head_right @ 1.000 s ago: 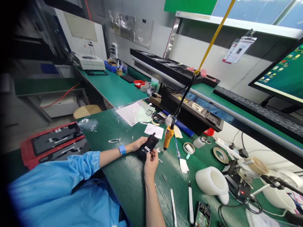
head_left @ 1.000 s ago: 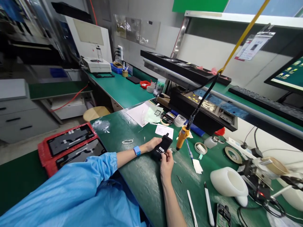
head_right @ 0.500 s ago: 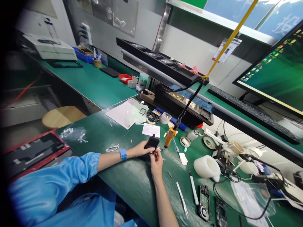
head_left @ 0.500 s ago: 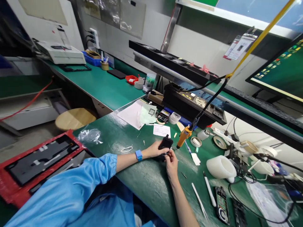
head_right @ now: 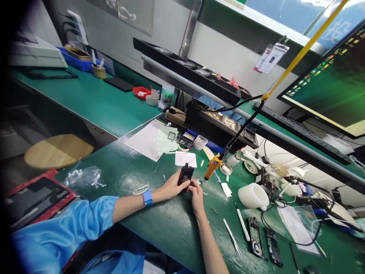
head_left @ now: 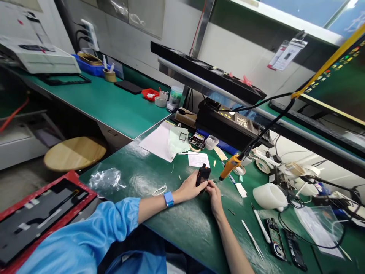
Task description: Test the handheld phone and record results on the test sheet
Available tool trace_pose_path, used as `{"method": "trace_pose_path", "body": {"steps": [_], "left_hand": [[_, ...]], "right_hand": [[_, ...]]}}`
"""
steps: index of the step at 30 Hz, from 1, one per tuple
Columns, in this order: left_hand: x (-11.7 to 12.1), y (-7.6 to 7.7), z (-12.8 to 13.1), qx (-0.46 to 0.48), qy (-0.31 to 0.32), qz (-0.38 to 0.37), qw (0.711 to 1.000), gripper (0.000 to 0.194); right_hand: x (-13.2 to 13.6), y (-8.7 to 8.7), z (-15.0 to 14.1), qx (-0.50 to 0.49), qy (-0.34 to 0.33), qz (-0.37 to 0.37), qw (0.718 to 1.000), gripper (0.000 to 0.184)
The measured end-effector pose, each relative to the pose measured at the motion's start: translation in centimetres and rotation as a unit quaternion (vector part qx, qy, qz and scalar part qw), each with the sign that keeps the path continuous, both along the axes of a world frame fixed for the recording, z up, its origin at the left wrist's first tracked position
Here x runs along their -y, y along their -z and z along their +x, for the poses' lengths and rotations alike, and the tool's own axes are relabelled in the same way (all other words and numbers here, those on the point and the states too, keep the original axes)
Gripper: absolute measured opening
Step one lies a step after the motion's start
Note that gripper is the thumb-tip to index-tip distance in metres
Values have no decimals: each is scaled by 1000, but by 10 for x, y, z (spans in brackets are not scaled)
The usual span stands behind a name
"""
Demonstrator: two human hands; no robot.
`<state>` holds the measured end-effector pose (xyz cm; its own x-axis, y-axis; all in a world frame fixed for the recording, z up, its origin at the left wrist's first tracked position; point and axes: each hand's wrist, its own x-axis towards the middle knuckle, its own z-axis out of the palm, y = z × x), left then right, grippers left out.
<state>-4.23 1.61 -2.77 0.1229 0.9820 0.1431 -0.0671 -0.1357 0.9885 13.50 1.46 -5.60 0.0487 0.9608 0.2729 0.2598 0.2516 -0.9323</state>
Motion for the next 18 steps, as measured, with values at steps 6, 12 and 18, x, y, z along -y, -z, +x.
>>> {"method": "trace_pose_path", "body": {"steps": [6,12,18], "left_hand": [[-22,-3,-11,103,-129,-44,985,46],[-57,-8,-35,217,-222,-109,944,56],[-60,-17,-44,277,-230,-150,921,53]], "right_hand": [[-32,-4,-23,136,-17,81,987,36],[-51,7,-35,272,-3,124,954,36],[-3,16,-36,335,-7,154,929,32]]}}
